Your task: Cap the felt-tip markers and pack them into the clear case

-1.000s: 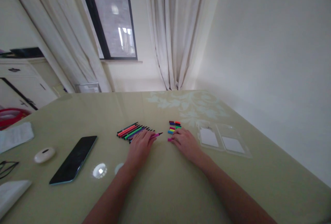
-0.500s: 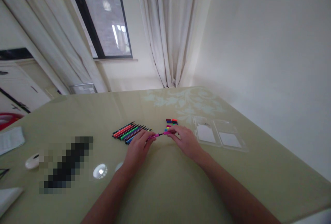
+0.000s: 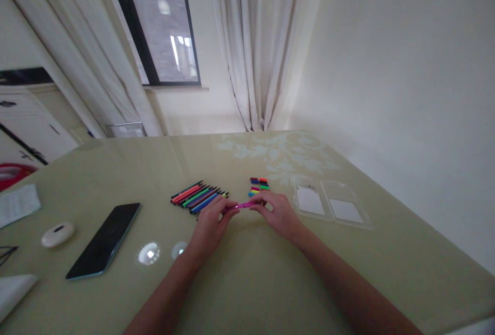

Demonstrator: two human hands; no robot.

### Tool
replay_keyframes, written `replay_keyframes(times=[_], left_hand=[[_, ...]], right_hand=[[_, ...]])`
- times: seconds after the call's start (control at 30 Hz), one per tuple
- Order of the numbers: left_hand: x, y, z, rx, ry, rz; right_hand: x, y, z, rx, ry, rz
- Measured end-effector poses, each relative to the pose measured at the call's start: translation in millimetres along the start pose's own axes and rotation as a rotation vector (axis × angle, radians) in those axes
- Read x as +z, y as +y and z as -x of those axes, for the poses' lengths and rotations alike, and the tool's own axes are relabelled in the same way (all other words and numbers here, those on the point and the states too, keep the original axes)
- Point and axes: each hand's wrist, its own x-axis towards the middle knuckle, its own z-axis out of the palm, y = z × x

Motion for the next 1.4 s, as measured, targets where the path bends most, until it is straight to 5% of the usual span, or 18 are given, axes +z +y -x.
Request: replay_keyframes(times=[0.23, 0.43, 0.73, 0.87, 1.1, 1.4], left_hand=[[1.0, 8, 0, -0.056, -0.083, -0.058], [8.1, 23, 4, -0.032, -0.307, -0.279], [20.8, 39, 12, -0.063, -0.438, -0.142], [14.7, 33, 7, -0.082, -0.394, -0.097], [-16.8, -6, -5, -0.218, -0.025, -0.485], [-15.2, -12, -2, -0.218, -0.115, -0.566]], right_hand=[[-2, 8, -1, 0.063, -0.057, 0.005], [-3, 39, -3, 0.039, 0.003, 0.344], [-1, 56, -4, 0.108, 0.032, 0.422], [-1, 55, -4, 0.087, 0.002, 0.433], [4, 54, -3, 0.094, -0.057, 0.533], [3, 60, -5, 0.122, -0.031, 0.536]])
